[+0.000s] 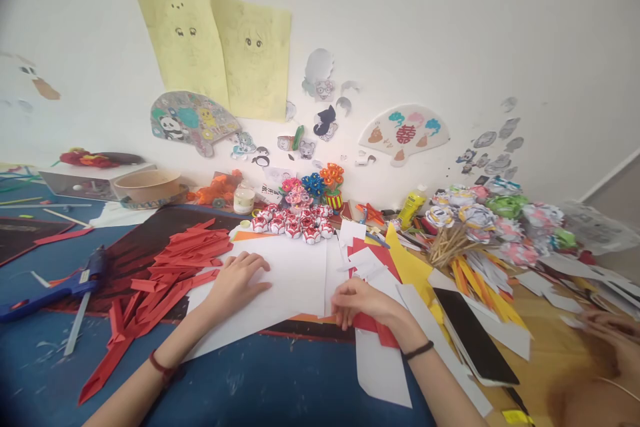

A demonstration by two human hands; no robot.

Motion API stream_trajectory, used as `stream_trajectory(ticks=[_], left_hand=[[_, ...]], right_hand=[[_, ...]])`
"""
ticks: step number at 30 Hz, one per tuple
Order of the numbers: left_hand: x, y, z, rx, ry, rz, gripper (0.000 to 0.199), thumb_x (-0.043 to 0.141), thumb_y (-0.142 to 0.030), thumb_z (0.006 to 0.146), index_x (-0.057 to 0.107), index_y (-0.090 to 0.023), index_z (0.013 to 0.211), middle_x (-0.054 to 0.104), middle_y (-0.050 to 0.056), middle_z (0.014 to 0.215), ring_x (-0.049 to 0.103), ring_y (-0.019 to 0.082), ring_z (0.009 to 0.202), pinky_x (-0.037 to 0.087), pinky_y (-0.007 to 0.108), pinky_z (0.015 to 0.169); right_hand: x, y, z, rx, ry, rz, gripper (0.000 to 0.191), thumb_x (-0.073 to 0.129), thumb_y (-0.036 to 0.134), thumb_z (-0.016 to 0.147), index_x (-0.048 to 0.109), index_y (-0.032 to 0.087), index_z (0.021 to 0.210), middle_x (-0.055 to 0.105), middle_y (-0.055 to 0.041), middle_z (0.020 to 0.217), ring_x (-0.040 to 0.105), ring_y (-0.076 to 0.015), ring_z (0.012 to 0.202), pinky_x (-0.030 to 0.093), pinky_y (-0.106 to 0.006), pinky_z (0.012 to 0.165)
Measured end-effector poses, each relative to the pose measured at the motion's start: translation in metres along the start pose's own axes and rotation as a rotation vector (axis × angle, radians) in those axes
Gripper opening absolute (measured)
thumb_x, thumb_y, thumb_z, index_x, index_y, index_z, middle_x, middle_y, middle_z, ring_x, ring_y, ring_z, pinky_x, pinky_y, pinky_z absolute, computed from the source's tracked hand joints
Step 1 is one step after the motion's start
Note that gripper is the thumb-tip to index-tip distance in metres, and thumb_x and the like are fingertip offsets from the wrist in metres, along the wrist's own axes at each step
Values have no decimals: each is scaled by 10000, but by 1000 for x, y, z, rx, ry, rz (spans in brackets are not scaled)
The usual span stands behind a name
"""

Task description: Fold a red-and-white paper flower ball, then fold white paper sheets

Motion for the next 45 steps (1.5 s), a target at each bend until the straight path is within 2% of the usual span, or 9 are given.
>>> stream_trajectory(ticks=[5,12,18,25,32,35,39,41,45], left_hand=[[4,-5,5,62,71,24,445,692,-467,754,578,-231,1114,612,81,1126,505,284,1045,301,374,851],[-8,-12,3,101,122,3,317,696,-445,748,615,-208,943,644,56,991,532,264,970,322,336,771],[-42,-24,-11,151,159,-102,163,606,-379,848,634,-219,864,663,9,798,567,208,831,342,296,738],[-97,-27,-19,144,77,-480,230,616,-418,834,658,-193,808,658,-3,791,561,164,749,385,248,692],[-130,-21,-26,-206,-94,-952,295,682,-466,764,628,-180,816,631,-1,775,567,137,640,395,190,518],[-123,-19,-30,-350,-131,-1156,333,714,-466,736,621,-178,873,643,7,780,572,128,605,396,179,486],[-90,-12,-39,-449,-180,-1321,331,723,-451,737,591,-175,865,638,-5,750,577,118,592,399,173,485],[-73,-9,-46,-433,-121,-1365,304,727,-421,745,584,-171,842,641,-5,764,587,116,619,409,174,513],[-52,-11,-54,-339,172,-1358,252,764,-340,719,604,-160,792,655,5,769,601,129,671,425,192,570]], right_hand=[[4,2,-11,-203,-183,22,370,606,484,827,630,129,927,685,-72,792,658,-164,677,502,-276,647],[13,-9,-12,-421,-385,-114,261,521,230,834,617,192,1074,666,-95,1030,630,-227,972,501,-382,847],[27,-8,-13,-552,-482,-537,734,406,13,655,478,308,1323,413,-12,1454,323,-206,1369,237,-476,1134],[39,4,-5,-587,-528,-444,833,617,139,697,264,244,1444,364,-112,1477,373,-255,1337,349,-444,1082],[37,45,-4,-718,-462,-309,390,692,318,768,622,186,1129,647,-104,1152,579,-275,1080,461,-399,926],[35,67,-7,-713,-396,-180,320,671,423,797,656,184,1009,687,-75,1012,615,-253,969,484,-359,834],[25,92,-10,-616,-379,-131,374,618,524,811,626,151,834,635,-45,797,591,-199,761,451,-281,635],[15,101,-10,-554,-342,-211,419,624,558,786,570,149,714,545,-5,680,509,-144,631,367,-239,535],[-6,103,-1,-452,-144,-449,532,677,563,727,346,185,551,269,76,564,264,-66,513,177,-222,471]])
Point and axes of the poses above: each hand's wrist, its own z-axis towards the middle knuckle, its own x-axis out of the palm, y = z × x, the point moved 2 cm from there along z, towards the middle knuckle
